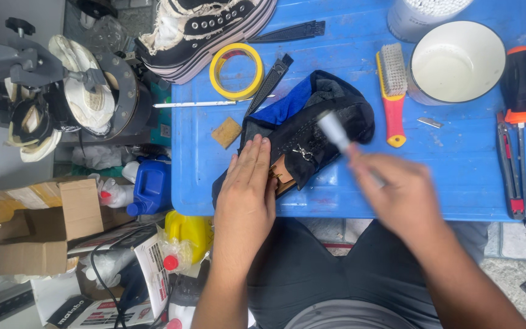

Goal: The person cleans a black shoe using a yellow brush and a blue cloth. They scrub the sole and upper parts of the shoe, applying a white cleaning substance from a container. The person wipes the shoe with the cloth and uses a smaller white brush for detailed cleaning around the edges and heel.

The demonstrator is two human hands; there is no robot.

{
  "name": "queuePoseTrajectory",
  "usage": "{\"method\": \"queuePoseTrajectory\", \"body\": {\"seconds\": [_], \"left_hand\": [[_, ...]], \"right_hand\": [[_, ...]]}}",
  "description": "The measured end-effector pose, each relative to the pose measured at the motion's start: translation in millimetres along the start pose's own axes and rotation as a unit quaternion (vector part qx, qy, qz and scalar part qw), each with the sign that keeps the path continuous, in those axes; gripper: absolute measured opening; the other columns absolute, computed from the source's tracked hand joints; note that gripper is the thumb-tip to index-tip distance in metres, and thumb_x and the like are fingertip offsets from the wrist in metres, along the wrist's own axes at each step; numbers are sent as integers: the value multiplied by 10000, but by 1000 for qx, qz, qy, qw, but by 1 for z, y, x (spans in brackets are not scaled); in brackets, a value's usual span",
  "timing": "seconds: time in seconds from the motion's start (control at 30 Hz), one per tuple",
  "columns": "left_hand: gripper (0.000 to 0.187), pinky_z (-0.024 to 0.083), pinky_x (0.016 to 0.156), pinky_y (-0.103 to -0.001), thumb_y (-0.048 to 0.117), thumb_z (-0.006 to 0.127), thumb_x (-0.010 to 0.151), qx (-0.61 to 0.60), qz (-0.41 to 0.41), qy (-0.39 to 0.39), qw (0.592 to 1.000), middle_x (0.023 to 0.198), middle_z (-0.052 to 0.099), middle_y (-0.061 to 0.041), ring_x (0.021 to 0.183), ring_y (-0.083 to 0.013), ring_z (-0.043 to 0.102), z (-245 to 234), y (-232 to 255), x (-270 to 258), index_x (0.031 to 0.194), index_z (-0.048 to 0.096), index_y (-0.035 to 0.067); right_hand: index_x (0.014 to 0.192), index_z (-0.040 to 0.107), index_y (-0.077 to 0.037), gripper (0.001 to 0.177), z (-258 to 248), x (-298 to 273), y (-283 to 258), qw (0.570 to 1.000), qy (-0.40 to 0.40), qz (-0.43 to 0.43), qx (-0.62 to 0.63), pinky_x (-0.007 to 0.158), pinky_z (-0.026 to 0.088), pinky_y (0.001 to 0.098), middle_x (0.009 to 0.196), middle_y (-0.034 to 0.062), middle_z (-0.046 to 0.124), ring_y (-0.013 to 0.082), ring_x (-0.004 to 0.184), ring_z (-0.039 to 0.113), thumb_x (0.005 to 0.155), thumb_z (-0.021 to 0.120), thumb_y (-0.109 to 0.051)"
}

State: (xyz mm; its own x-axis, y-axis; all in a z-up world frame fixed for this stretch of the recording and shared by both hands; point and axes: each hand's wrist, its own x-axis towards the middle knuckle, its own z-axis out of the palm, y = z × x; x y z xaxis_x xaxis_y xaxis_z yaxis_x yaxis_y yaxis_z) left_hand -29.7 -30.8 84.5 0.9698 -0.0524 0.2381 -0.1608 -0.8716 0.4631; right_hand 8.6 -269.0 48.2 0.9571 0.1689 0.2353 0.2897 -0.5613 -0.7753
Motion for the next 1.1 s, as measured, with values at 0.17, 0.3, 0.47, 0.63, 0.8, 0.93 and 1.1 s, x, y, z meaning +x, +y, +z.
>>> {"method": "queuePoseTrajectory", "body": {"seconds": [0.17,0.3,0.47,0.63,0.8,0.93,1.1], "left_hand": [[520,407,1167,-488,25,634,920,4,2,0,1000,1473,560,-241,1356,-384,560,0,1,-1,1429,543,-30],[535,410,1160,-489,22,639,908,0,3,-2,1000,1469,559,-248,1347,-396,559,0,-1,1,1430,536,-35],[547,419,1156,-490,8,652,885,-6,6,-4,1000,1453,570,-248,1330,-395,579,0,-1,3,1420,546,-32],[556,435,1140,-484,9,676,868,-24,0,-17,1000,1429,587,-249,1304,-408,583,-1,-8,8,1408,554,-35],[563,438,1139,-476,12,683,860,-21,5,-10,1000,1427,588,-254,1301,-408,588,-2,-7,9,1408,558,-27],[582,440,1145,-474,16,694,852,-36,6,-14,999,1430,589,-252,1312,-410,587,-2,-9,9,1415,552,-24],[601,436,1131,-468,25,653,845,-59,-7,-38,997,1462,574,-258,1344,-425,554,-8,-16,10,1435,543,-19]], "right_hand": [[1200,756,-42,239,-20,9,10,999,-23,32,30,696,559,275,1007,135,786,131,791,720,965,732,-81],[1151,773,-29,209,-5,4,3,998,-38,30,41,663,551,276,931,131,784,128,747,731,948,744,-70],[1078,759,-3,147,3,-7,10,1000,5,-4,15,668,562,279,990,155,780,151,787,751,938,760,-45],[1170,721,37,156,10,-8,27,994,110,21,-9,797,587,283,1099,183,761,165,953,765,1028,738,-24],[1068,736,27,125,29,-23,18,997,63,22,42,741,557,249,1020,155,780,120,834,742,958,748,-30],[1170,746,9,165,12,-15,28,993,91,77,10,714,530,218,979,118,770,71,802,679,1012,743,-37],[1233,738,0,216,-12,-23,42,990,67,98,71,703,467,178,925,35,740,3,789,583,1020,739,-36]]}}
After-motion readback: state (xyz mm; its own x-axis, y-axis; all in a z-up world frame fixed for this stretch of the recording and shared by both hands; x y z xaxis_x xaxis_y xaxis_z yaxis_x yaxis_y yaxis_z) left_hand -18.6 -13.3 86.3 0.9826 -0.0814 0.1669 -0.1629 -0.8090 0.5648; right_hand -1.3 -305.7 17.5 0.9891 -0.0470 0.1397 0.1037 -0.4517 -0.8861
